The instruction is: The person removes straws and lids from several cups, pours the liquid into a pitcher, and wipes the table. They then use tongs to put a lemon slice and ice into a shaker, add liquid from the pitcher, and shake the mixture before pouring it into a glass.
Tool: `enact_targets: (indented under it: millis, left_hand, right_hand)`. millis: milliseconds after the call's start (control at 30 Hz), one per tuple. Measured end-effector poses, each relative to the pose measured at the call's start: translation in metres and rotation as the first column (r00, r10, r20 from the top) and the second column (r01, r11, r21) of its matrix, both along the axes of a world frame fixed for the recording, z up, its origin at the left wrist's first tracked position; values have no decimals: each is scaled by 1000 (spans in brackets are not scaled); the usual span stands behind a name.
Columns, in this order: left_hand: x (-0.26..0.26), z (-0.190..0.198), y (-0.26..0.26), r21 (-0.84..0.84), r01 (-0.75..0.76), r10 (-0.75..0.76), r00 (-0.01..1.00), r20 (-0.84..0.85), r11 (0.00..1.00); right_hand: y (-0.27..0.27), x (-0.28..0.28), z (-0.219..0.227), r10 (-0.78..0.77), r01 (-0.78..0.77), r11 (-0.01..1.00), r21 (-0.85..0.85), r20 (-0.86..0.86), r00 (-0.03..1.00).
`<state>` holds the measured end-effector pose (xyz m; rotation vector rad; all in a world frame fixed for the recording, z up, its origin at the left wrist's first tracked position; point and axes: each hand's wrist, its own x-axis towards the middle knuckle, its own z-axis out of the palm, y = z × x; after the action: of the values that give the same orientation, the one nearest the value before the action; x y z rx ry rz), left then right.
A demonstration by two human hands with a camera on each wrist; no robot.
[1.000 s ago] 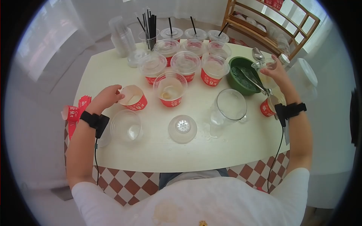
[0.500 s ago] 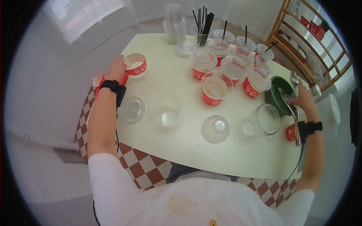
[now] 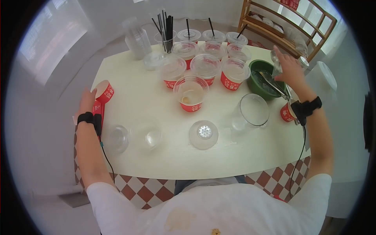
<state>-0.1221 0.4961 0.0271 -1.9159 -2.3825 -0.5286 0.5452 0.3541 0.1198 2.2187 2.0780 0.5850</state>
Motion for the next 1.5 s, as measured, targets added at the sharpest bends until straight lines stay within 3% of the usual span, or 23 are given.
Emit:
enact_targets:
  millis: [33, 100, 133, 200, 267, 300, 367, 467, 567, 600, 700, 767, 833, 933, 1033, 1167, 1267, 1367, 1500]
  left_hand:
    - [11, 13, -10, 59, 12, -3, 988, -154, 998]
    - [31, 40, -20, 124, 53, -41, 994, -100, 991]
    - [44, 55, -27, 148, 116, -123, 992, 42, 982]
    - [72, 80, -43, 227, 245, -308, 900, 307, 942]
    - [114, 106, -67, 324, 388, -501, 740, 449, 863]
    - [141, 119, -87, 369, 461, -590, 657, 469, 807]
    - [183, 132, -121, 482, 662, -813, 533, 235, 574]
    - [213, 137, -146, 477, 817, -900, 422, -110, 325]
    - [206, 135, -160, 400, 832, -840, 494, -223, 383]
    - [206, 133, -168, 449, 785, -835, 532, -136, 427]
    - [191, 121, -188, 433, 746, -795, 598, -102, 505]
    - [182, 118, -203, 363, 772, -786, 601, -145, 522]
    - [176, 106, -214, 280, 800, -792, 586, -174, 530]
    - [172, 86, -224, 222, 800, -783, 595, -182, 557]
    - [170, 74, -224, 157, 796, -774, 605, -190, 584]
    - [173, 64, -224, 118, 776, -756, 631, -174, 620]
    - [179, 60, -228, 143, 794, -781, 607, -143, 591]
    - [177, 50, -226, 73, 863, -841, 503, -198, 499]
    - [172, 37, -208, 73, 811, -764, 574, -295, 581]
  right_hand:
    - [3, 6, 4, -13, 21, 998, 64, -124, 992]
    - [12, 17, 16, -20, 87, 981, 174, -358, 933]
    - [16, 8, 25, 115, 5, 980, 201, -580, 806]
    - [17, -20, 43, 317, -116, 948, 295, -878, 359]
    - [6, -83, 57, 358, -231, 921, 314, -916, 181]
    - [6, -111, 54, 415, -303, 887, 349, -890, 188]
    - [5, -164, 45, 481, -454, 817, 356, -855, 195]
    - [-3, -230, 43, 448, -581, 764, 280, -879, 166]
    - [-7, -259, 39, 383, -575, 771, 273, -920, 77]
    - [-2, -261, 34, 374, -609, 752, 252, -924, 79]
    - [-3, -246, 24, 458, -648, 731, 212, -857, 237]
    - [6, -224, 15, 526, -730, 681, 60, -733, 431]
    - [6, -209, 10, 405, -618, 757, -214, -589, 700]
    - [7, -196, 2, 424, -602, 665, -443, -439, 792]
    - [9, -193, -10, 497, -612, 647, -454, -358, 791]
    - [14, -194, -10, 517, -646, 614, -454, -388, 763]
    - [18, -200, -8, 505, -617, 609, -498, -356, 786]
    - [23, -201, -11, 586, -656, 589, -472, -310, 749]
    - [21, -207, -10, 668, -672, 574, -467, -207, 715]
